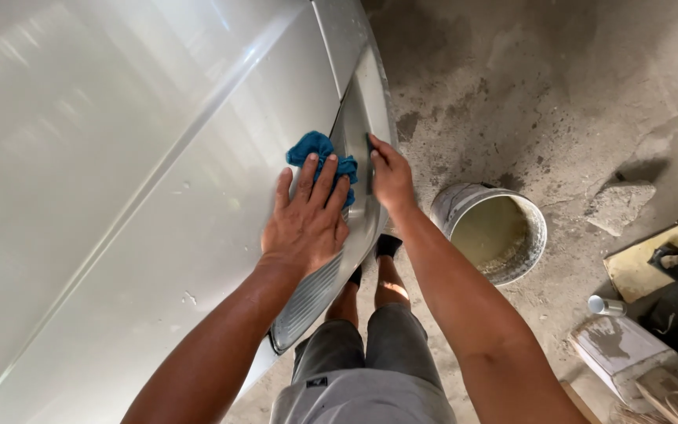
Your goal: The person scrubs the front headlight of a silver car using a black sanding block and a blue cloth. They dip the sanding block into a bucket of water and continue scrubbing the headlight and the adjacent bumper area.
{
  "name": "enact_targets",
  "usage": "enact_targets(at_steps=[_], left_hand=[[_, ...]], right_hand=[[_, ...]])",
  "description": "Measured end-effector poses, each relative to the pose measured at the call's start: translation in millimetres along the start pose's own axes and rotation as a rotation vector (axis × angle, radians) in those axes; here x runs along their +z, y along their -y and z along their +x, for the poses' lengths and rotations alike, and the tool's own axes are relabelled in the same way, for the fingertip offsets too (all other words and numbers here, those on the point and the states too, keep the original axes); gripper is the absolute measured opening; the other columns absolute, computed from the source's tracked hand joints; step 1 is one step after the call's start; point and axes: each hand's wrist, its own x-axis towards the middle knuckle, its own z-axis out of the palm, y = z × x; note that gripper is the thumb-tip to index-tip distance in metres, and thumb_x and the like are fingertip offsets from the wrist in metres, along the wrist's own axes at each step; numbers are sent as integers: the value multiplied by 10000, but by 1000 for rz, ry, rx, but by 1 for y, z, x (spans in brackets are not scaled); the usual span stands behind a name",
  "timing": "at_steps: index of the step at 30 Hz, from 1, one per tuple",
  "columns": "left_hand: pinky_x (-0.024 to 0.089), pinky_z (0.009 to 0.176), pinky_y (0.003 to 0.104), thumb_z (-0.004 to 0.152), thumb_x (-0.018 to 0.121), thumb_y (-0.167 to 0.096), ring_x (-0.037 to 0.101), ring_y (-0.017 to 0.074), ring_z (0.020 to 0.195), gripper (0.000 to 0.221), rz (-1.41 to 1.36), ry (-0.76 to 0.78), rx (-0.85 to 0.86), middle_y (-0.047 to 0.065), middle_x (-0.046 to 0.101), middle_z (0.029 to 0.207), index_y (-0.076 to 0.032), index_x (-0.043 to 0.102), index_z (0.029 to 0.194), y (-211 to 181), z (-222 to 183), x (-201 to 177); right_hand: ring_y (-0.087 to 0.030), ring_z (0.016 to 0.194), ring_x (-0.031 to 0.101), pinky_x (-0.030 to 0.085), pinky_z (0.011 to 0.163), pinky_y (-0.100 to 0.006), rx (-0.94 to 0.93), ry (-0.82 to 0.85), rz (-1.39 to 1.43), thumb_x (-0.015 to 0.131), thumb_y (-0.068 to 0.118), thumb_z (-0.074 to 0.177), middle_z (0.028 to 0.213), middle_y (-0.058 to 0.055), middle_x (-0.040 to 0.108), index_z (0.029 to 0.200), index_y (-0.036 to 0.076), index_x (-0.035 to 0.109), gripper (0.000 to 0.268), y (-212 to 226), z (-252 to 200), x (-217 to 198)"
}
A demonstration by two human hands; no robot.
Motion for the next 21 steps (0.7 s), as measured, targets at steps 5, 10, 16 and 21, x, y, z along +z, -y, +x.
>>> enact_targets(at_steps=[5, 10, 16, 21], left_hand=[[107, 1199, 585, 918, 471, -416, 126, 324, 1539, 684, -15, -6, 5, 102, 205, 1665, -155, 381, 1544, 2, 1, 0], [101, 1200, 591, 922, 470, -424, 116, 328, 1540, 682, -33, 25, 1, 107, 199, 1665, -153, 375, 1541, 4, 2, -5], [94, 1209, 595, 927, 464, -404, 119, 324, 1549, 666, -25, 10, -8, 106, 201, 1671, -160, 384, 1542, 1, 1, -3], [35, 1197, 616, 926, 456, -447, 136, 344, 1543, 697, 19, 3, 49, 126, 202, 1668, -139, 372, 1546, 0, 43, 4]], right_hand=[[-275, 1286, 601, 425, 1138, -394, -166, -44, -146, 503, 180, 1079, 1444, -170, 618, 1479, 133, 575, 410, -11, -90, 0], [-273, 1348, 556, 395, 1160, -402, -302, -81, -138, 505, 159, 1063, 1527, -176, 576, 1475, 88, 562, 422, -10, -91, 6], [-247, 1304, 624, 465, 1132, -331, -20, 33, 72, 503, 197, 1063, 1463, -149, 613, 1462, 181, 574, 406, 5, 3, 6], [-293, 1301, 615, 458, 1085, -348, -266, -4, -3, 574, 118, 1031, 1415, -198, 637, 1418, 34, 600, 397, -36, -89, -6]])
